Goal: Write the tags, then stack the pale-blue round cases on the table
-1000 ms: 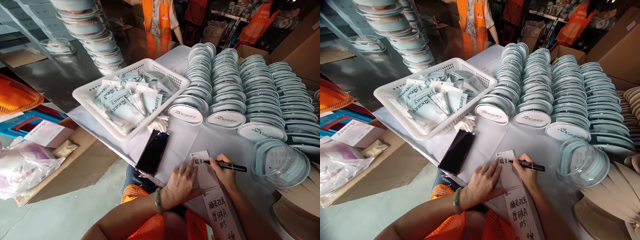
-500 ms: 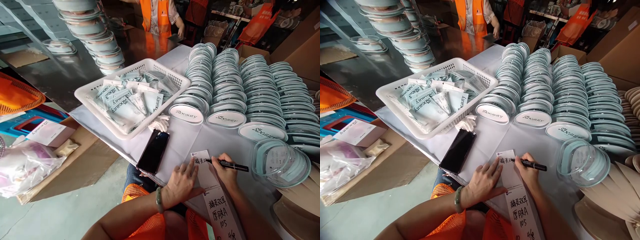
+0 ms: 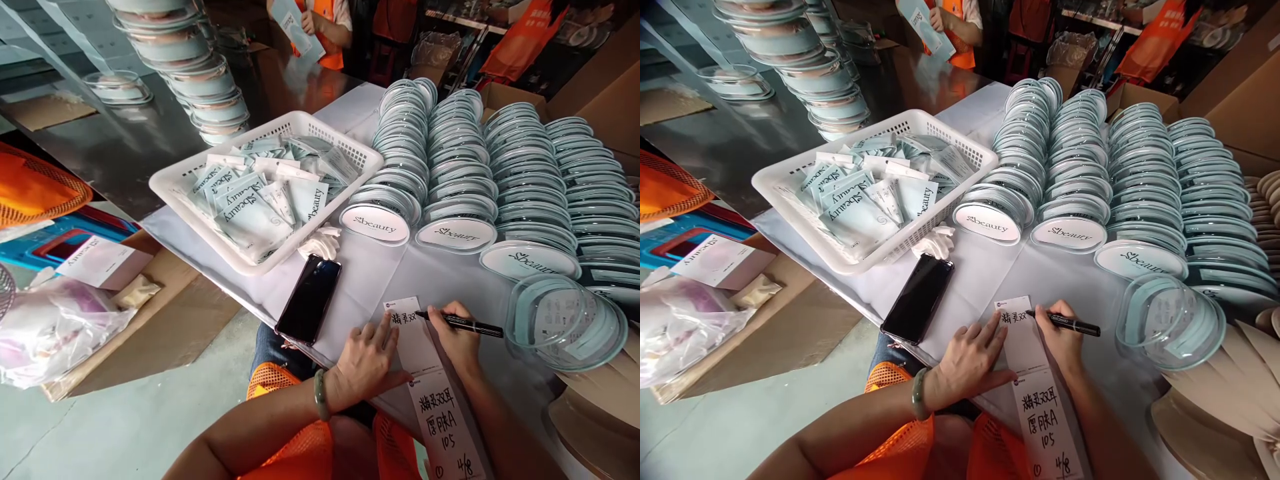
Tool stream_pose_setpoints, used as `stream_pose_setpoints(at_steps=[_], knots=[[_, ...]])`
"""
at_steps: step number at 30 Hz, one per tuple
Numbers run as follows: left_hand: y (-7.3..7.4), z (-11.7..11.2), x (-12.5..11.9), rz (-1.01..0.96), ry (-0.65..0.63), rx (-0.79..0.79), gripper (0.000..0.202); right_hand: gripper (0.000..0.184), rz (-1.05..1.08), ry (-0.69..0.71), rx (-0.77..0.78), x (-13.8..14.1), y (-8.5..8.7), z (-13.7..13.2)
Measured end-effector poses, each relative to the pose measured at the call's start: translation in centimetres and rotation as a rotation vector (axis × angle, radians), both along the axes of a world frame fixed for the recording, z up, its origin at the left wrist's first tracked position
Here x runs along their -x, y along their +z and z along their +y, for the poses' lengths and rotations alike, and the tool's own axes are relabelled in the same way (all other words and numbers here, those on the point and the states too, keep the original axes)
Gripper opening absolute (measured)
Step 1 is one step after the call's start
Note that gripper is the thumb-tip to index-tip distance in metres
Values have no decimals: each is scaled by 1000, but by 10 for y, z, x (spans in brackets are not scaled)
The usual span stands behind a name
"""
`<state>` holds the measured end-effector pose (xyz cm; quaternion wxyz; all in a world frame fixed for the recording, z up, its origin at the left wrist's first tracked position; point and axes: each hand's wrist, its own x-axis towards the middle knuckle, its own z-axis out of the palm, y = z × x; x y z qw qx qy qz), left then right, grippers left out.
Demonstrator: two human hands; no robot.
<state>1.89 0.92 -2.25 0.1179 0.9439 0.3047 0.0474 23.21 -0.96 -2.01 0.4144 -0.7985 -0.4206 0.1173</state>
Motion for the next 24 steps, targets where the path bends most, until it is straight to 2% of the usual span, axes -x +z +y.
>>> stream_pose_setpoints(at_steps=[6,11,24], knots=[[4,1,0,27,-6,15,82,40,-1,-33,-16,0,0,0],[6,2,0,48,-12,26,82,40,-27,23,-43,-1,-2,0],[2,0,0,25,-2,-3,83,41,-33,37,-54,-2,-3,-1]])
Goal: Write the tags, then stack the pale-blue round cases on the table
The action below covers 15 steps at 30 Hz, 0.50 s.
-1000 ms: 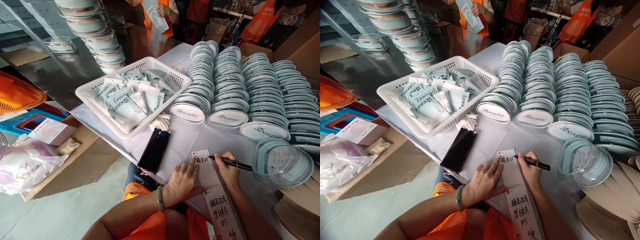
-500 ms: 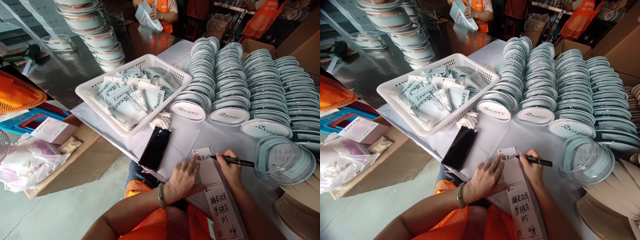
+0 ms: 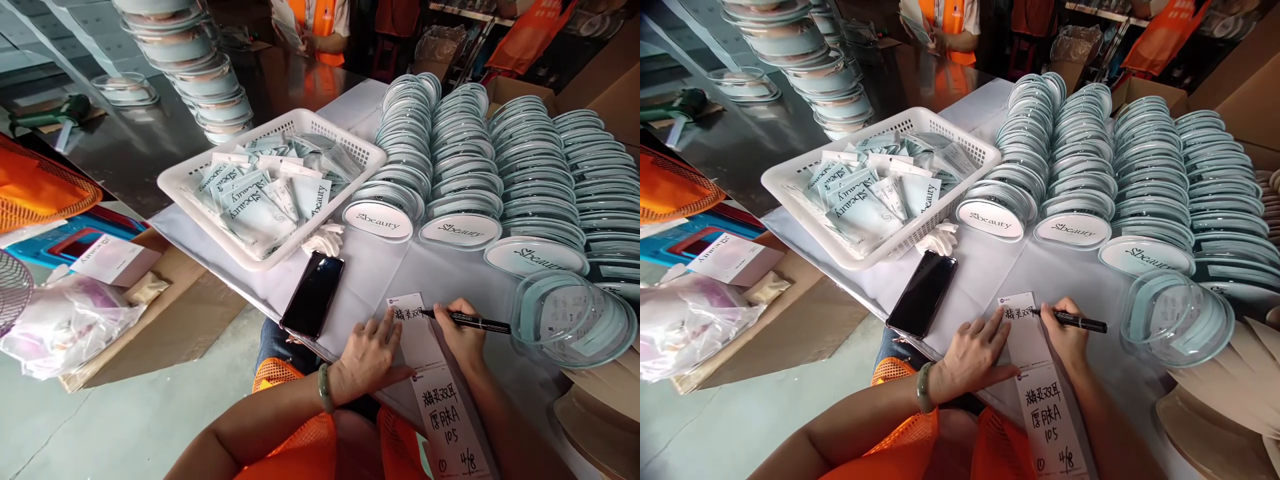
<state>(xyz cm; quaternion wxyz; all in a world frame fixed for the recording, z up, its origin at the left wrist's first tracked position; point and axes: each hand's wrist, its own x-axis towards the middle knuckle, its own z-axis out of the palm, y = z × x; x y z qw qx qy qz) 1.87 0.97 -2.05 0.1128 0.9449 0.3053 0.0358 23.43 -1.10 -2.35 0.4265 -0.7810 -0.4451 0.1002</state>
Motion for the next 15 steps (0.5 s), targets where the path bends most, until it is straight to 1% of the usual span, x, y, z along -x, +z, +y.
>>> stream_pose_setpoints(at_steps=[5,9,11,15], knots=[[0,-1,-1,-9,24,19,83,39,33,8,-22,2,-1,0],[1,-1,0,-19,32,29,82,31,84,-135,-184,4,0,0],[2,-1,0,-10,30,35,81,34,172,-158,-223,4,3,-2],[4,-2,1,-7,50,30,85,43,449,-113,-174,8,13,-9]])
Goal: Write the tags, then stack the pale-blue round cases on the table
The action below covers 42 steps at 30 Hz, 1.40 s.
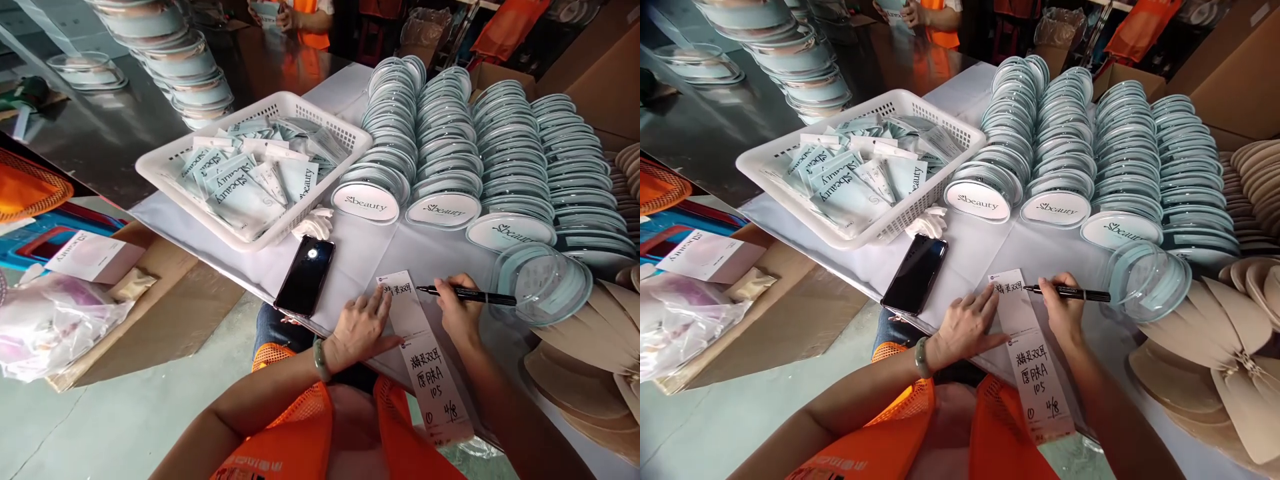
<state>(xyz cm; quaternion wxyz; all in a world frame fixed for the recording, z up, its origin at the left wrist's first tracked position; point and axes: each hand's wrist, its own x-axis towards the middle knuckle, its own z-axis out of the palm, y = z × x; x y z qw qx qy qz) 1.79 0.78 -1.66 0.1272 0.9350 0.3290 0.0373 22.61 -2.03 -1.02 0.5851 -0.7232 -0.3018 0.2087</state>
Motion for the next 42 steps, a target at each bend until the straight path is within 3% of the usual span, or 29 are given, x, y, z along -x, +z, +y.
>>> stream_pose_setpoints(at_steps=[8,12,18,25,33,38,42], knots=[[-5,-2,0,-22,13,-34,85,58,292,-2,-11,-3,20,-12],[-6,-3,1,-10,22,-39,86,49,360,87,-19,-5,17,-18],[-6,-3,0,-2,19,-31,84,46,263,79,-65,-2,8,-22],[-5,-2,0,-14,13,-19,86,44,199,253,20,-1,2,-22],[-3,-1,0,-9,7,-2,87,48,-132,286,83,0,1,-24],[-3,-1,1,1,5,1,87,48,-158,334,108,7,5,-19],[-1,-1,0,23,2,14,88,42,-78,449,197,15,6,-15]])
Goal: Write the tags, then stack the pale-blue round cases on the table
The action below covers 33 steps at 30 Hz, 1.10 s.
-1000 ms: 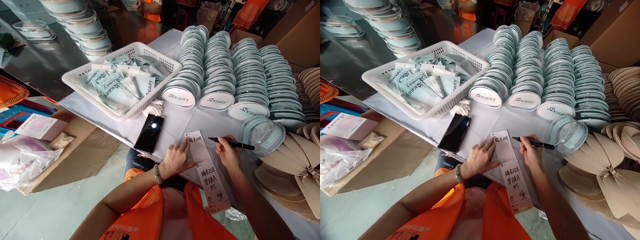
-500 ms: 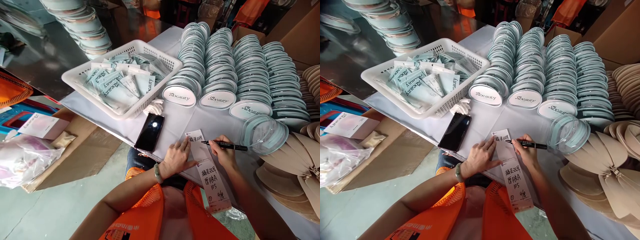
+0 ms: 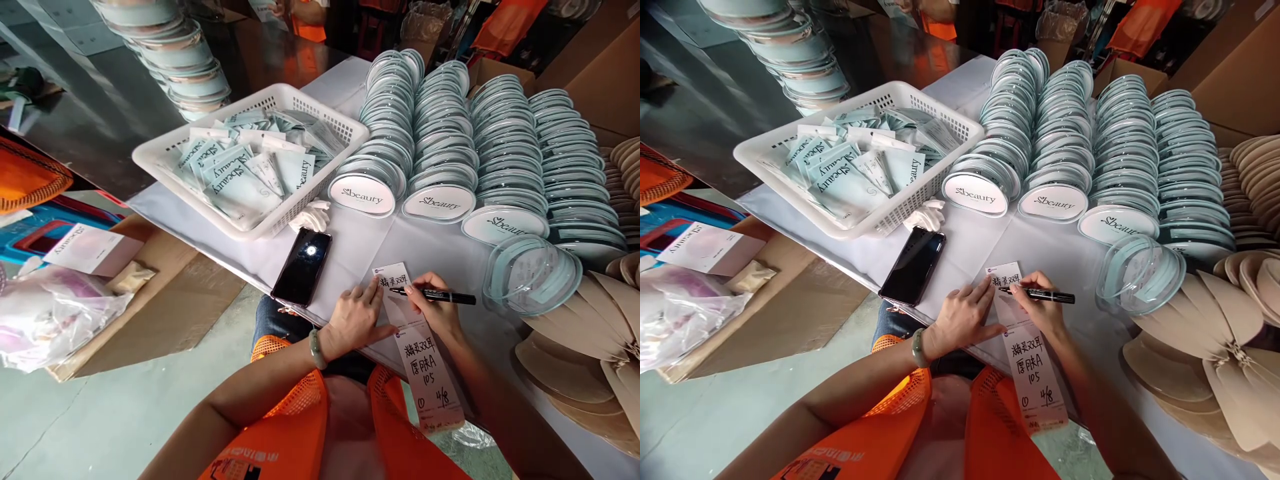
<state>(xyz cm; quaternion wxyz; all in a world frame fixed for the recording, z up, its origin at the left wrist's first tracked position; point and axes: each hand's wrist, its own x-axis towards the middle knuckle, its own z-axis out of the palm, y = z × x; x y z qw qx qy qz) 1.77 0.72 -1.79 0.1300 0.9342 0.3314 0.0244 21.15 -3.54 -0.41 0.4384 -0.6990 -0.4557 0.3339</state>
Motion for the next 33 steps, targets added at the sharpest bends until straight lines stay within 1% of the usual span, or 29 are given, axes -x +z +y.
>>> stream_pose_setpoints(at_steps=[2,4,7,14,16,21,28,33], knots=[[1,0,0,12,-2,11,88,42,-73,5,-26,1,-2,3],[3,1,-1,13,-3,19,88,44,-154,-16,-98,1,-4,5],[5,2,-1,10,-4,32,88,45,-188,-43,-165,0,-9,8],[6,4,-1,17,-21,40,85,48,-260,-99,-180,6,-11,6],[5,4,-1,11,-22,31,84,49,-276,-89,-183,7,-11,5],[2,3,0,-10,-21,15,85,42,-324,-45,-208,4,-14,3],[0,3,-1,-15,-17,9,88,37,-398,18,-240,3,-20,4],[-1,3,-1,-11,-20,15,90,36,-405,-22,-283,1,-19,4]])
